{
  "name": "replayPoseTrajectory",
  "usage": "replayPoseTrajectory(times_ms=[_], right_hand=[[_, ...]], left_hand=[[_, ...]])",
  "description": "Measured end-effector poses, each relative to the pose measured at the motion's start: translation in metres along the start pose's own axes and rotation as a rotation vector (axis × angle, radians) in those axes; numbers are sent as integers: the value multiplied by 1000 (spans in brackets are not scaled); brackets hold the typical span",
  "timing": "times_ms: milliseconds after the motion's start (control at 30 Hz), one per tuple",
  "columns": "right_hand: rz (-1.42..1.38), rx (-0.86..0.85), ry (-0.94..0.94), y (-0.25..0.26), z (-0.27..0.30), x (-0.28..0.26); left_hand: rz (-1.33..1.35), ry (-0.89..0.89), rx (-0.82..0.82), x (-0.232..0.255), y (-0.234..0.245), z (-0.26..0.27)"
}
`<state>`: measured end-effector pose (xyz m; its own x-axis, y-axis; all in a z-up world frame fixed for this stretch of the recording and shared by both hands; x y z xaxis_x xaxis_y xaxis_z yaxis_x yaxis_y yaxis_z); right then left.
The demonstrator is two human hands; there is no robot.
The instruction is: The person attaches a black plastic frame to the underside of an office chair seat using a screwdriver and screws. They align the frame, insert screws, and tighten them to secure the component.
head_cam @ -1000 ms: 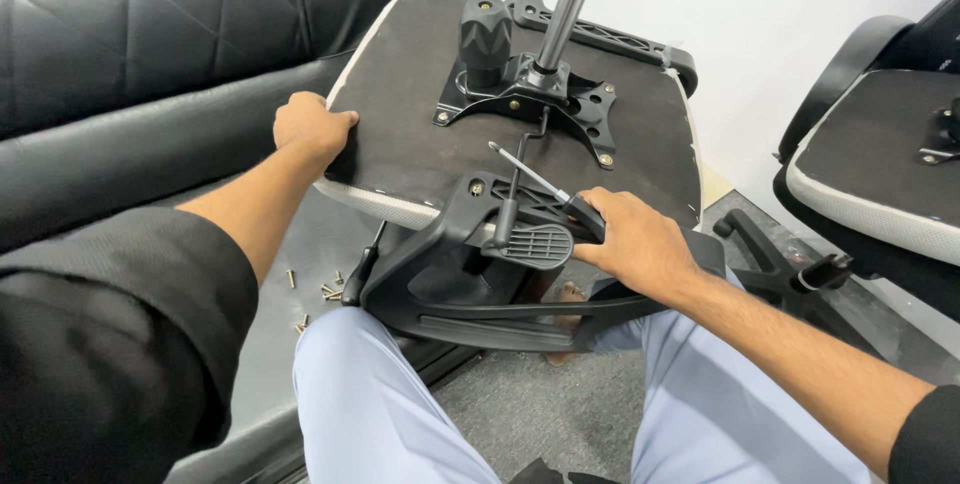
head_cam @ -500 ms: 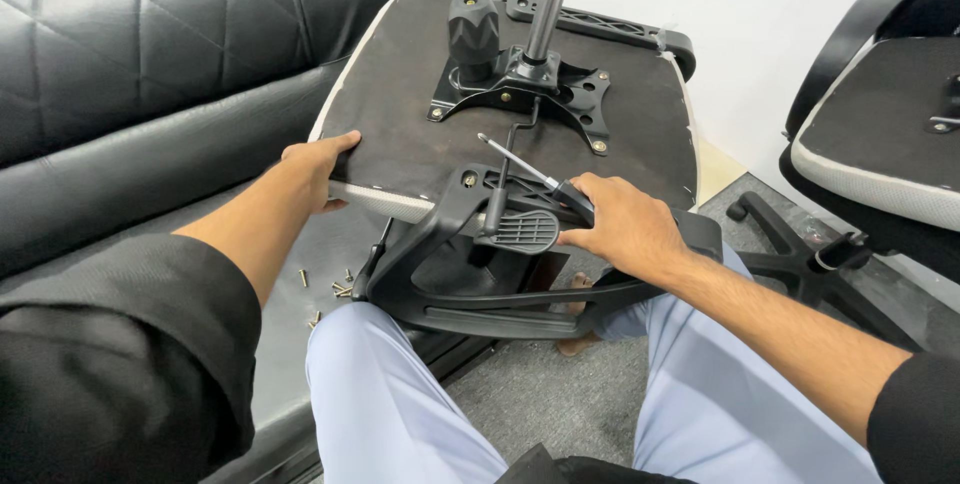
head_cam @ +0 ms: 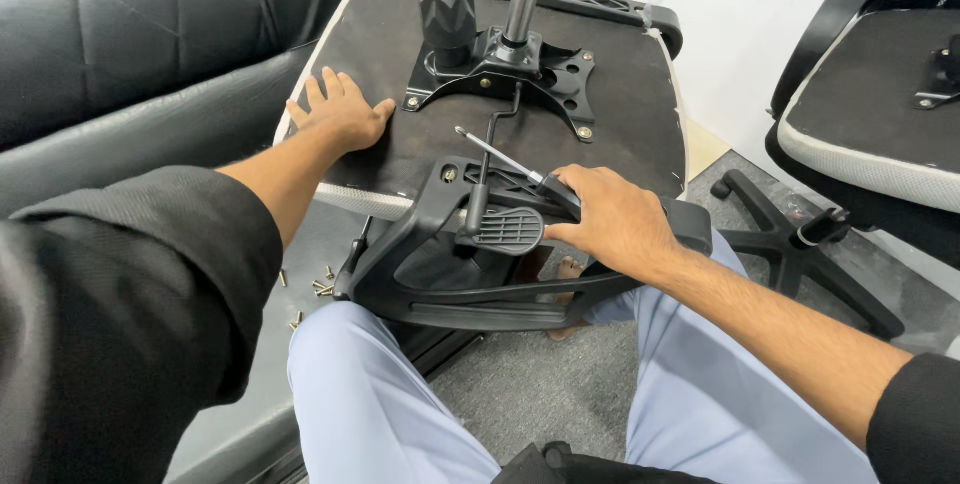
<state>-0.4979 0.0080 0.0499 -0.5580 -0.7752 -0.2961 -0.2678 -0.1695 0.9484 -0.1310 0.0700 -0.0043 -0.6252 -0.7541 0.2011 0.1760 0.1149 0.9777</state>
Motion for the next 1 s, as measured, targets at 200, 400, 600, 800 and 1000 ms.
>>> replayPoseTrajectory(times_ms=[200, 400, 600, 800, 1000], right_hand=[[6, -45, -39, -2, -1, 2], [14, -4, -1, -4, -1, 2], [19, 10, 12, -5, -1, 1], [12, -2, -2, -4, -1, 1], [-34, 55, 52, 2, 1, -4]], left_hand=[[-48, -59, 59, 4, 9, -8], [-48, -25, 122, 16, 17, 23], [-118, 15, 188, 13, 19, 46], [-67, 17, 105, -2, 16, 20], [-44, 36, 61, -8, 10, 5]])
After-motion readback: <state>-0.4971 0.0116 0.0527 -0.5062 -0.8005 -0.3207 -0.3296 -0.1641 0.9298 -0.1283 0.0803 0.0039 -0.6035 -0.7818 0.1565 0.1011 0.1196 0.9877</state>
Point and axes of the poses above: each hand's wrist, its own z-axis away from the middle knuckle, its own y-axis out of the back of the hand, x = y × z, the point moved 3 cm from there along -z, towards the middle knuckle, and after that the axes turned 2 degrees about -z, right-handed, at the moved point
